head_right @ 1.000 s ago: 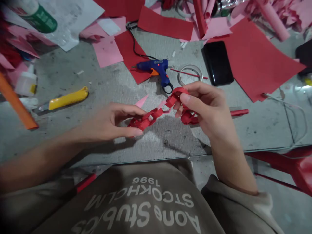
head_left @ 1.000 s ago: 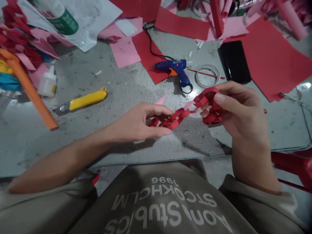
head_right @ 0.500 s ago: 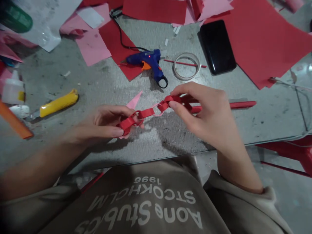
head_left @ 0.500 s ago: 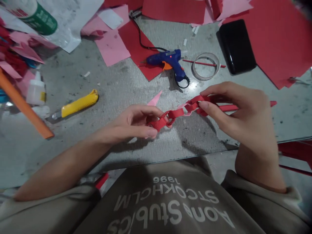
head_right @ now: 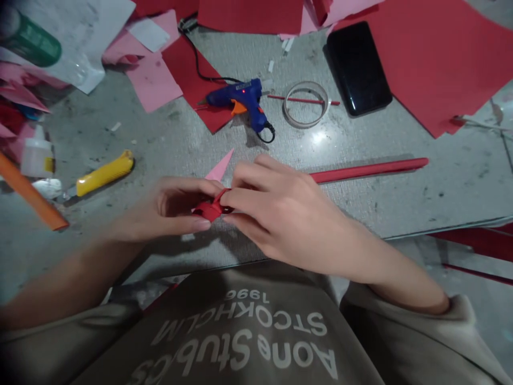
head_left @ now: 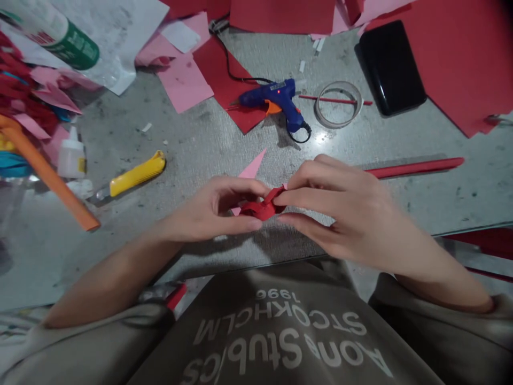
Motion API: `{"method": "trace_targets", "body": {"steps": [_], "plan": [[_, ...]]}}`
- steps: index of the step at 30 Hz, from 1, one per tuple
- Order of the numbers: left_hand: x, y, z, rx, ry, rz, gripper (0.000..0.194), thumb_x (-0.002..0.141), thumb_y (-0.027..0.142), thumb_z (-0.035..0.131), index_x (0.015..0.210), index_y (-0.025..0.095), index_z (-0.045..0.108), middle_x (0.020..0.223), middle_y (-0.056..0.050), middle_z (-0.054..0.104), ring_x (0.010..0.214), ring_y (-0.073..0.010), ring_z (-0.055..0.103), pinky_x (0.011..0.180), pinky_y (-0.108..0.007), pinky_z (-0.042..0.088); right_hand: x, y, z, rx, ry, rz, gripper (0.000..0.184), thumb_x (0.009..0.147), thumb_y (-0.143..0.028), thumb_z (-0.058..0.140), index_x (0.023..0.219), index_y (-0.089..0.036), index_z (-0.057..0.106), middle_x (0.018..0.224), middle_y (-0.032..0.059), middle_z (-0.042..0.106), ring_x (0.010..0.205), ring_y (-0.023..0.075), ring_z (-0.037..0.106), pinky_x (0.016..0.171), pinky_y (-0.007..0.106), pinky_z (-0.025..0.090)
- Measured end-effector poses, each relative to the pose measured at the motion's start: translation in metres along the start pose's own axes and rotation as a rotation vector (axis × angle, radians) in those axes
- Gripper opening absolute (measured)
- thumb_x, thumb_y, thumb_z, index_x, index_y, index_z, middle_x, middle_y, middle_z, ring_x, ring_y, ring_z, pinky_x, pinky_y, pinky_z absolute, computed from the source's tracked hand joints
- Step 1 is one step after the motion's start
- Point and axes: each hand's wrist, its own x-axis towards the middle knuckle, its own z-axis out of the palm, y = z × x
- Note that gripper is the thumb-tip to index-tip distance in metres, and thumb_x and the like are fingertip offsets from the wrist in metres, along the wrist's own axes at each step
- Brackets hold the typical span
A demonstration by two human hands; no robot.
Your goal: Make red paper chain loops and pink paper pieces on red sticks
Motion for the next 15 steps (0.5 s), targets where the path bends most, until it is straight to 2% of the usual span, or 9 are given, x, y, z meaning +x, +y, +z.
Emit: {"method": "trace_targets", "body": {"steps": [5, 11, 15], "plan": [[0.0, -0.001, -0.001, 0.037, -0.007, 0.035, 0.028, 0.089, 0.032, 0.085, 0.113, 0.021, 0.078, 0.114, -0.007, 0.08, 0.101, -0.0197, 0.073, 0.087, -0.03, 0.058, 0.002, 0.002, 0.005, 0.055, 0.013, 0.024, 0.019, 0.109, -0.023, 0.057, 0.098, -0.021, 0.072, 0.099, 0.0073, 0.071, 0.092, 0.0221, 0.065, 0.076, 0.036, 0.048], [-0.001, -0.002, -0.002, 0.079, -0.001, 0.021, 0.027, 0.09, 0.035, 0.082, 0.112, 0.019, 0.077, 0.112, -0.007, 0.079, 0.095, -0.0187, 0.072, 0.081, -0.029, 0.058, -0.003, 0.004, 0.002, 0.222, -0.015, 0.116, 0.011, 0.107, -0.026, 0.062, 0.102, -0.023, 0.072, 0.102, 0.0063, 0.07, 0.093, 0.0215, 0.065, 0.078, 0.036, 0.051], [-0.001, -0.005, -0.002, 0.084, 0.039, 0.02, 0.032, 0.087, 0.038, 0.085, 0.112, 0.02, 0.077, 0.108, -0.006, 0.078, 0.091, -0.0179, 0.07, 0.077, -0.027, 0.057, -0.007, 0.001, -0.004, 0.409, 0.032, 0.173, 0.003, 0.102, -0.027, 0.072, 0.1, -0.026, 0.073, 0.096, 0.0041, 0.072, 0.089, 0.0214, 0.066, 0.08, 0.038, 0.054]]}}
